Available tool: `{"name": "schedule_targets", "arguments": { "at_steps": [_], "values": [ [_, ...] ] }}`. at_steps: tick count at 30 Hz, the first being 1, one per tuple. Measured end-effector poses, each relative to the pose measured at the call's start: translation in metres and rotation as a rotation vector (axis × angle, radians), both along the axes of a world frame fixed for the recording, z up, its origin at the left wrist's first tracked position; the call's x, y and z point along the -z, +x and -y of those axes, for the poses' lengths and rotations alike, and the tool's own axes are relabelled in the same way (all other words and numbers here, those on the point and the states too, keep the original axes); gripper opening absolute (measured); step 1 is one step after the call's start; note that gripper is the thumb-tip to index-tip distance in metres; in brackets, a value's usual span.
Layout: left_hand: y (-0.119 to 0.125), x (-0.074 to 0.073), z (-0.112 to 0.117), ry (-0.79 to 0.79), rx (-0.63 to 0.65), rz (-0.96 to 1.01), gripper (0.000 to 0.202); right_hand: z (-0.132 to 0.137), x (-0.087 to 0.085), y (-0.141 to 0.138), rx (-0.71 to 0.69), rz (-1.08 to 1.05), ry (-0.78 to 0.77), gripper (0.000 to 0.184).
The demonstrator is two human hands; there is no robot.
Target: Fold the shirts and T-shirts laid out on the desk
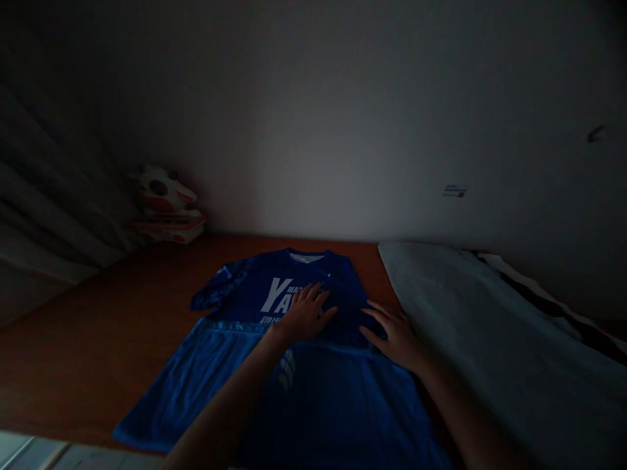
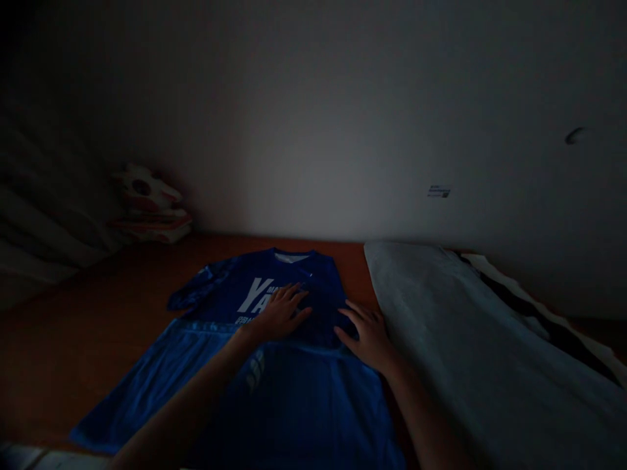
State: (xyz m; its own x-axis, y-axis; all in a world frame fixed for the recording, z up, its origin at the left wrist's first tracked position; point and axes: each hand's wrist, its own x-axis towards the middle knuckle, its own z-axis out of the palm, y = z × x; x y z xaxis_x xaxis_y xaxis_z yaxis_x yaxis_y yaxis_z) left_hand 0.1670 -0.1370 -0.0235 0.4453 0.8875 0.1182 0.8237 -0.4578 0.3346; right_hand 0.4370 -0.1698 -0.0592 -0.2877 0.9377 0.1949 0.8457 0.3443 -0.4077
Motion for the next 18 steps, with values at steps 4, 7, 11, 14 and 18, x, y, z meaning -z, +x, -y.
{"name": "schedule_targets", "arguments": {
  "at_steps": [4, 7, 11, 14, 18],
  "values": [
    [-0.041, -0.004, 0.005, 0.149, 0.01, -0.029, 0.045, -0.002, 0.002, 0.002, 0.011, -0.026, 0.032, 0.049],
    [-0.061, 0.002, 0.008, 0.251, 0.013, -0.004, 0.033, -0.009, -0.006, -0.001, -0.005, -0.007, 0.043, 0.052],
    [-0.07, 0.014, 0.008, 0.301, 0.0, 0.151, 0.027, -0.026, -0.024, -0.035, -0.046, -0.004, 0.075, 0.041],
    [-0.075, 0.019, 0.003, 0.277, -0.057, 0.368, 0.023, -0.038, -0.028, -0.081, -0.097, -0.109, 0.09, 0.028],
    [-0.086, 0.023, -0.011, 0.103, -0.316, 0.928, 0.02, -0.045, -0.016, -0.132, -0.091, -0.313, 0.125, 0.025]
  ]
}}
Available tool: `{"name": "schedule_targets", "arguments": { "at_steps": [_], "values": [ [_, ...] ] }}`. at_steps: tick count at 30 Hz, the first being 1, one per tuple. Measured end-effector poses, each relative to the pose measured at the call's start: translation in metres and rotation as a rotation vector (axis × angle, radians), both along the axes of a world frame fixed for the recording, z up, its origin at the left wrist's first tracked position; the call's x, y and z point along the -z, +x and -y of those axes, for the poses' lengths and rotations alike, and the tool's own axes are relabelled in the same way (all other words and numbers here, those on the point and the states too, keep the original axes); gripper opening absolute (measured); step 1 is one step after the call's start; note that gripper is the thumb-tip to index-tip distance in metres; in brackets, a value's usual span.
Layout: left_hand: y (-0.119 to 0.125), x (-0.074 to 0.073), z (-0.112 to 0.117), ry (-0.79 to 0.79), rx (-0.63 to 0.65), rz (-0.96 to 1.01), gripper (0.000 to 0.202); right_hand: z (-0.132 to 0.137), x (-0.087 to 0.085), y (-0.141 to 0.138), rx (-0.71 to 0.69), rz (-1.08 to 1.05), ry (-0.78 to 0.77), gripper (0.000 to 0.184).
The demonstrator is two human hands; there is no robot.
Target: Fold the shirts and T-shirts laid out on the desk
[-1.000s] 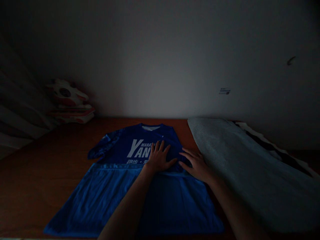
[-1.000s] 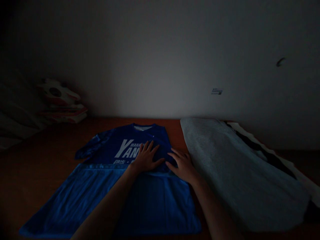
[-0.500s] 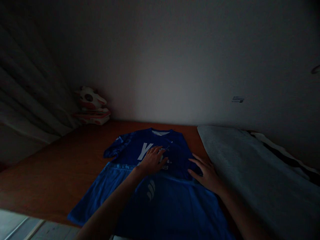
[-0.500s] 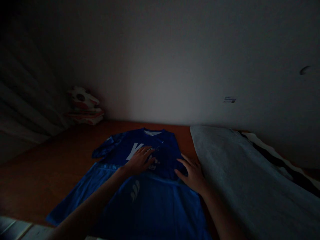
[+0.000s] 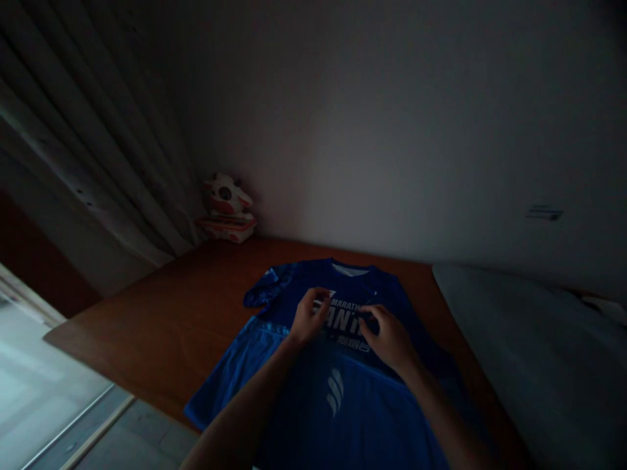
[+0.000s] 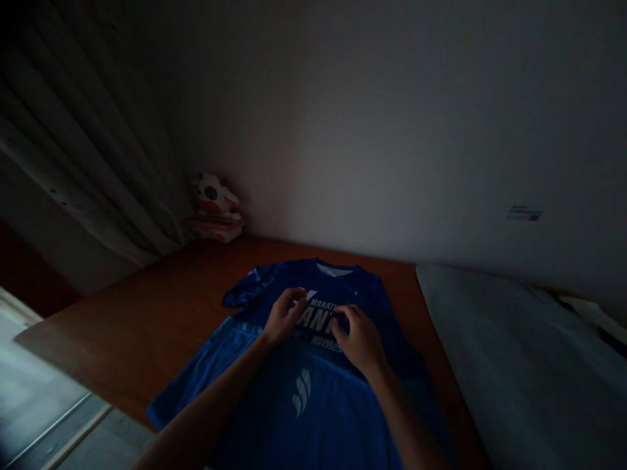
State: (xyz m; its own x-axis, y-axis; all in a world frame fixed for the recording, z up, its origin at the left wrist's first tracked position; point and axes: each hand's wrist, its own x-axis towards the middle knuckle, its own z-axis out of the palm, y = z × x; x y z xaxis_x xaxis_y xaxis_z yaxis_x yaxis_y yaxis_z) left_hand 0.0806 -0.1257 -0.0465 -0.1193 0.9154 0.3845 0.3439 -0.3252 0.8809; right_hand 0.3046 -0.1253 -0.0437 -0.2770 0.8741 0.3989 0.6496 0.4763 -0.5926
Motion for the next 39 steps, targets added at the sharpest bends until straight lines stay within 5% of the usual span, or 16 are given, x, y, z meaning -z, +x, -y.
{"name": "schedule_targets", "arguments": {
  "at_steps": [7, 12, 16, 21, 27, 34, 39],
  "values": [
    [-0.037, -0.009, -0.022, -0.146, -0.208, 1.189, 0.04, 0.002, 0.022, -0.008, -0.05, -0.15, -0.003, 0.023],
    [-0.071, -0.015, -0.027, -0.153, -0.299, 1.412, 0.046, 0.001, 0.023, -0.005, -0.07, -0.186, 0.002, 0.021],
    [-0.091, -0.014, -0.031, -0.147, -0.354, 1.399, 0.053, 0.004, 0.022, -0.007, -0.093, -0.183, -0.015, 0.02],
    [-0.1, -0.011, -0.036, -0.146, -0.427, 1.13, 0.037, 0.005, 0.021, -0.007, -0.1, -0.188, -0.006, 0.02],
    [-0.106, -0.013, -0.033, -0.19, -0.515, 0.496, 0.031, 0.004, 0.021, -0.006, -0.11, -0.169, -0.023, 0.02],
    [-0.139, -0.034, -0.026, -0.344, -0.532, -0.315, 0.027, 0.004, 0.019, -0.007, -0.109, -0.182, -0.042, 0.02],
    [-0.155, -0.044, -0.023, -0.437, -0.545, -0.672, 0.006, 0.005, 0.018, -0.007, -0.111, -0.191, -0.029, 0.019]
  ]
}}
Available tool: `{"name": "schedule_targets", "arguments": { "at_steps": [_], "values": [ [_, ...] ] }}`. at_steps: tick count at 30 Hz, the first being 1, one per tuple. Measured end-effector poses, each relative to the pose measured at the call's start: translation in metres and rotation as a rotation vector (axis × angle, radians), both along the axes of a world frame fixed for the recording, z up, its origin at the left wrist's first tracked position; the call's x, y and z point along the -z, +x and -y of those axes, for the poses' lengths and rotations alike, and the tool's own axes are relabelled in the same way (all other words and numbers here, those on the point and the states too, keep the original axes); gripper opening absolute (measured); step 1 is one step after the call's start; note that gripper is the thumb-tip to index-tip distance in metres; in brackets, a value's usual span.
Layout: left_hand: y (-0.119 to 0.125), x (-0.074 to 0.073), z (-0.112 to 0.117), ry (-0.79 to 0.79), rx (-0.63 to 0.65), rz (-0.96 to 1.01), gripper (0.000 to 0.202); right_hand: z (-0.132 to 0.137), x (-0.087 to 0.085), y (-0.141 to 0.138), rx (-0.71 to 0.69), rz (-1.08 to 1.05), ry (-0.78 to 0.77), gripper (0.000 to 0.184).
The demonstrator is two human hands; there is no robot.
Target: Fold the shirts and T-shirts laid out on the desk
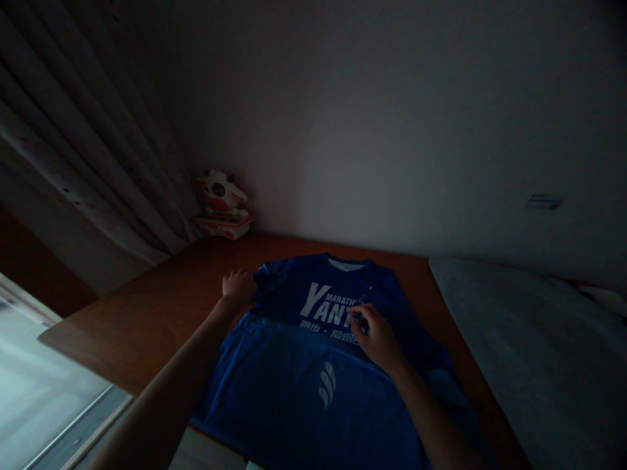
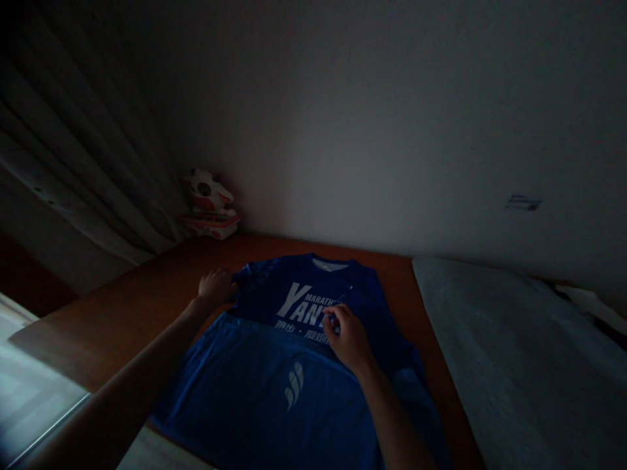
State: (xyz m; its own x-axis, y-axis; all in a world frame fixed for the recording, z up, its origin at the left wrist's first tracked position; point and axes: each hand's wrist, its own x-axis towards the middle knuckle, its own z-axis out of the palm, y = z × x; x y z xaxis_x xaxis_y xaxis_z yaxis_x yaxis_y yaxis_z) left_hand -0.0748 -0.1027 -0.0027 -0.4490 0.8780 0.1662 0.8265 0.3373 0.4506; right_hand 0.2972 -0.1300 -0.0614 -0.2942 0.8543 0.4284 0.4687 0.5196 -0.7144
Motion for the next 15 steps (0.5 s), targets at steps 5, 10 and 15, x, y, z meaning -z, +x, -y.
{"name": "schedule_targets", "arguments": {
  "at_steps": [5, 10, 15],
  "values": [
    [0.0, -0.009, -0.009, -0.03, -0.001, -0.059, 0.014, 0.001, -0.002, 0.001, 0.004, -0.002, -0.002, 0.02],
    [0.03, -0.03, -0.024, 0.057, 0.095, 0.027, 0.023, 0.001, -0.004, 0.0, 0.012, -0.014, 0.011, 0.019],
    [0.071, -0.034, -0.013, 0.254, 0.504, 0.467, 0.049, 0.0, -0.001, 0.001, 0.027, -0.023, 0.01, 0.02]
  ]
}}
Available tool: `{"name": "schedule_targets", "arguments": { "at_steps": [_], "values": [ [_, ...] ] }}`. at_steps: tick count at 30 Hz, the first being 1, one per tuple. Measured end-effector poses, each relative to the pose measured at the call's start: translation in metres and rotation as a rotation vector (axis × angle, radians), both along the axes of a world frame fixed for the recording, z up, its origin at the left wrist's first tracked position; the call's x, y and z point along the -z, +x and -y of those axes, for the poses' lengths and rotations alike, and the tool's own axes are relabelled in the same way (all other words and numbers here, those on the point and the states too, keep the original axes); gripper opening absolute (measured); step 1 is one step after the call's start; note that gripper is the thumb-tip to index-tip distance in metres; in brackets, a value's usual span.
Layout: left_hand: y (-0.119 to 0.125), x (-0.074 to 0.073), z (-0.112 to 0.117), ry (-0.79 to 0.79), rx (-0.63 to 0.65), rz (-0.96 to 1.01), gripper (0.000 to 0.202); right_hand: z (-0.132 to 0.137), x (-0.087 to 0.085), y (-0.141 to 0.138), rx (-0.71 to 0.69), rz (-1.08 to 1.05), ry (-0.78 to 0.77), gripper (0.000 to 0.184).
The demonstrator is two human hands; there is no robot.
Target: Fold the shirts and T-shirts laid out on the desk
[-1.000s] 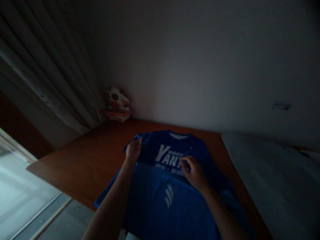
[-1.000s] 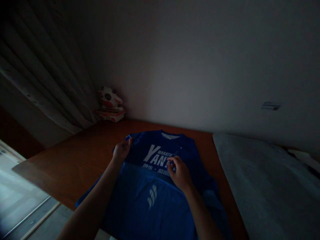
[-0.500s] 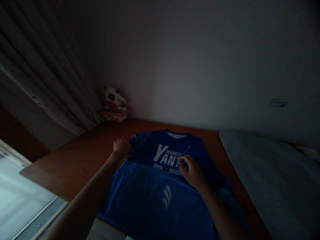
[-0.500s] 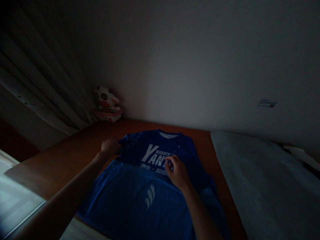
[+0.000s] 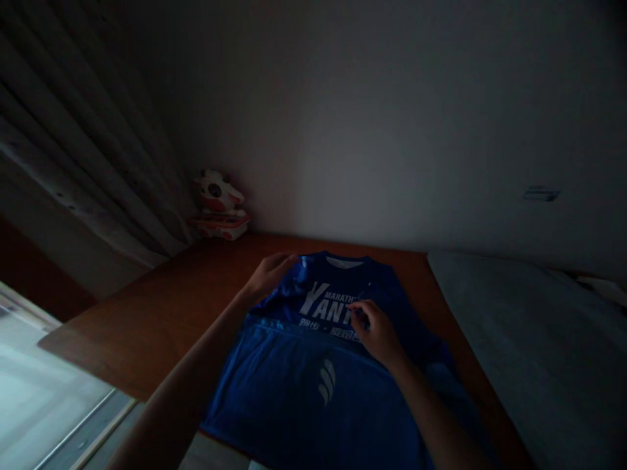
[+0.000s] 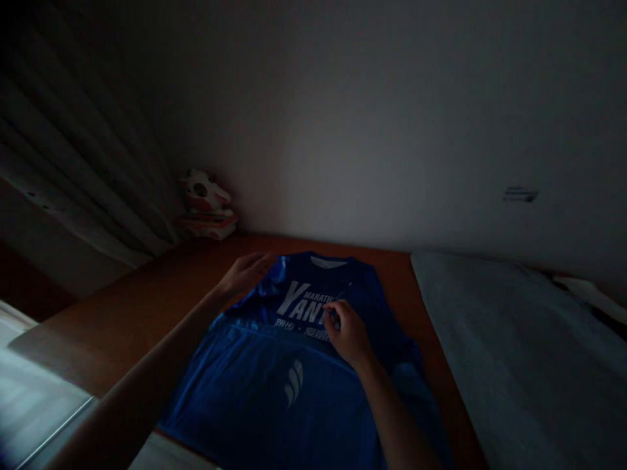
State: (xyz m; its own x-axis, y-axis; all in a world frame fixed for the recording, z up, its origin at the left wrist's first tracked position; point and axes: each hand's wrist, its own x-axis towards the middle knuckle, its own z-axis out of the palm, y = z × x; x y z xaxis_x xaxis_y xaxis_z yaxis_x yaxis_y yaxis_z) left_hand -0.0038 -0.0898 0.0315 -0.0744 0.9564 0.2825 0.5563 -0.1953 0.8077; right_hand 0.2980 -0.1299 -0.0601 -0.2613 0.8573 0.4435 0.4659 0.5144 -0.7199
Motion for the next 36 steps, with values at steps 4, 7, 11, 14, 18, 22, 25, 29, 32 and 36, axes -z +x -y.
{"name": "schedule_targets", "arguments": {
  "at_steps": [4, 7, 11, 14, 18, 22, 25, 29, 32, 36],
  "values": [
    [0.002, 0.02, 0.033, 0.158, 0.119, -0.084, 0.038, -0.001, 0.002, 0.0, -0.011, 0.01, -0.003, 0.02],
    [-0.011, 0.04, 0.054, 0.147, 0.155, -0.145, 0.039, -0.002, 0.003, 0.0, -0.013, 0.025, -0.011, 0.02],
    [-0.027, 0.052, 0.068, 0.078, 0.284, -0.309, 0.047, -0.001, 0.004, 0.0, -0.013, 0.055, 0.003, 0.02],
    [-0.032, 0.052, 0.068, 0.071, 0.334, -0.431, 0.053, -0.002, 0.005, -0.003, 0.038, 0.137, 0.011, 0.02],
    [-0.036, 0.056, 0.064, 0.08, 0.278, -0.496, 0.058, -0.013, -0.001, -0.024, 0.203, 0.294, -0.016, 0.017],
    [-0.041, 0.066, 0.059, 0.148, 0.119, -0.517, 0.043, -0.037, -0.011, -0.057, 0.331, 0.4, -0.103, 0.025],
    [-0.045, 0.069, 0.058, 0.141, 0.021, -0.521, 0.031, -0.052, -0.014, -0.074, 0.373, 0.422, -0.14, 0.029],
    [-0.046, 0.066, 0.06, 0.108, -0.002, -0.521, 0.035, -0.063, -0.009, -0.08, 0.389, 0.416, -0.183, 0.019],
    [-0.046, 0.063, 0.063, 0.103, 0.049, -0.532, 0.047, -0.068, -0.006, -0.078, 0.399, 0.369, -0.203, 0.021],
    [-0.047, 0.063, 0.063, 0.127, 0.088, -0.487, 0.053, -0.074, -0.005, -0.074, 0.421, 0.282, -0.209, 0.019]
  ]
}}
